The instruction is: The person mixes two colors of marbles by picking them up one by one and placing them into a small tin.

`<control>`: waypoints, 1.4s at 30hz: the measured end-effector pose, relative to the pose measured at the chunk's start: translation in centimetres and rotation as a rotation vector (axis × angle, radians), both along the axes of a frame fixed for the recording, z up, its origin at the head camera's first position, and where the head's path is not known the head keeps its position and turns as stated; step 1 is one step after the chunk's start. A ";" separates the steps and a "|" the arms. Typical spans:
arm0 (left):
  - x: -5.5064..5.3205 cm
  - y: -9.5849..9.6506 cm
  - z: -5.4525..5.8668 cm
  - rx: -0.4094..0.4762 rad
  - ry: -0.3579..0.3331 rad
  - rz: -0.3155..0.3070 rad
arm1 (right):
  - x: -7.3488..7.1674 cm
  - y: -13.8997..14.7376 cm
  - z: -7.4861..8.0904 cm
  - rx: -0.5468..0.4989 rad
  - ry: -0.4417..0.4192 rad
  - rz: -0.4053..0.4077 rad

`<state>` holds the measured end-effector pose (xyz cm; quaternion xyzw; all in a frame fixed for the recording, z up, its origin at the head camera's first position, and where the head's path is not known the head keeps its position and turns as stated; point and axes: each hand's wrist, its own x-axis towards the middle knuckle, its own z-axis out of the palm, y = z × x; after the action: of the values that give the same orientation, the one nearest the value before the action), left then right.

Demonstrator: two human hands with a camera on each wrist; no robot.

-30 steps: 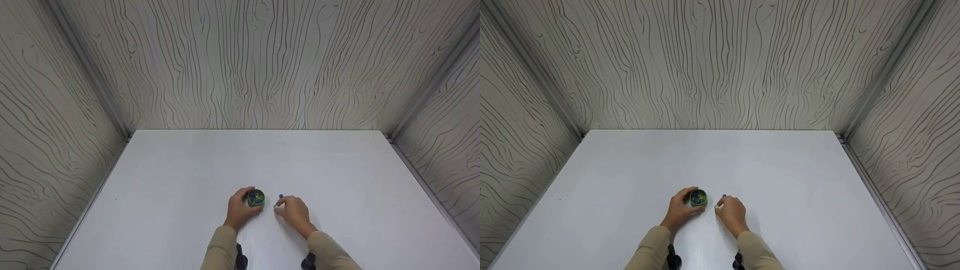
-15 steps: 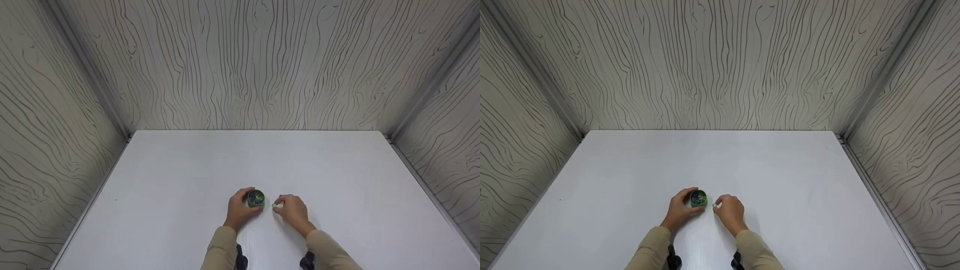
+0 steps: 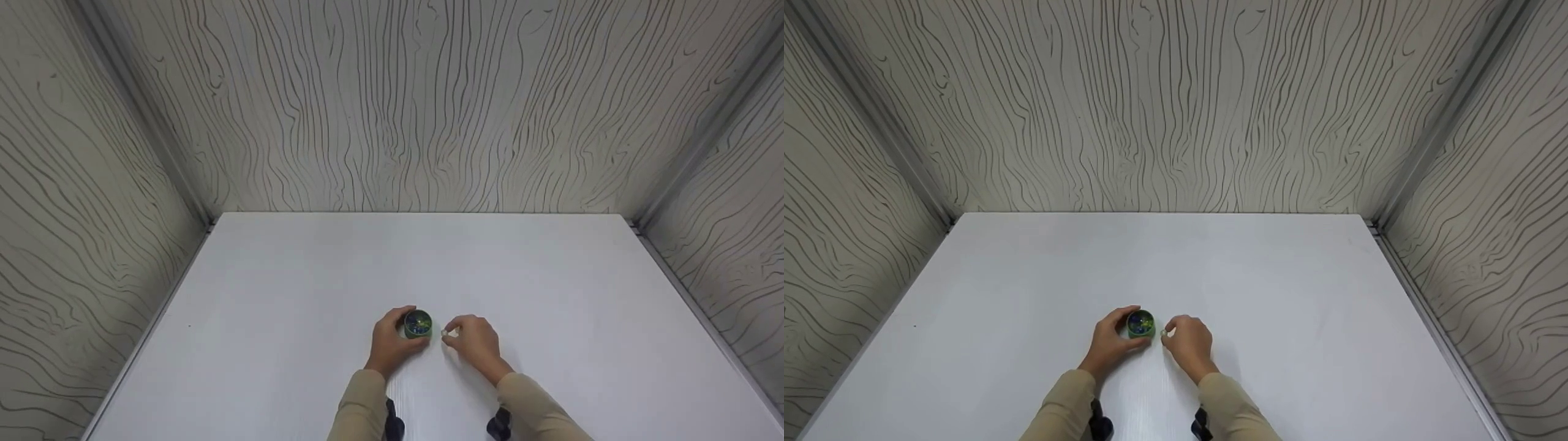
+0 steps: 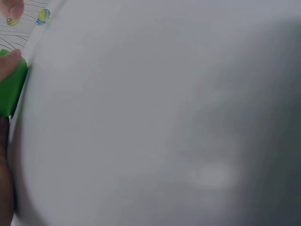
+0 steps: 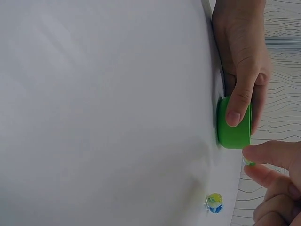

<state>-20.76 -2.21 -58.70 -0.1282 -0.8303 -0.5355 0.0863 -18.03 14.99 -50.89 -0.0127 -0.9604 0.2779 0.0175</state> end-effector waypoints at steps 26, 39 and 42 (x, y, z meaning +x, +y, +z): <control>-0.2 0.1 -0.3 -0.022 0.057 0.021 | -0.6 -0.8 0.4 0.018 0.058 0.028; -0.3 0.1 -0.3 0.005 0.048 0.012 | -0.7 -1.2 0.8 0.022 0.079 0.035; -0.3 0.1 -0.2 0.008 0.052 0.011 | -0.7 -1.2 0.8 0.025 0.073 0.035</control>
<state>-21.04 -2.15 -58.88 -0.1372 -0.8263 -0.5348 0.1112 -18.75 13.80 -50.07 0.0143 -0.9625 0.2666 0.0479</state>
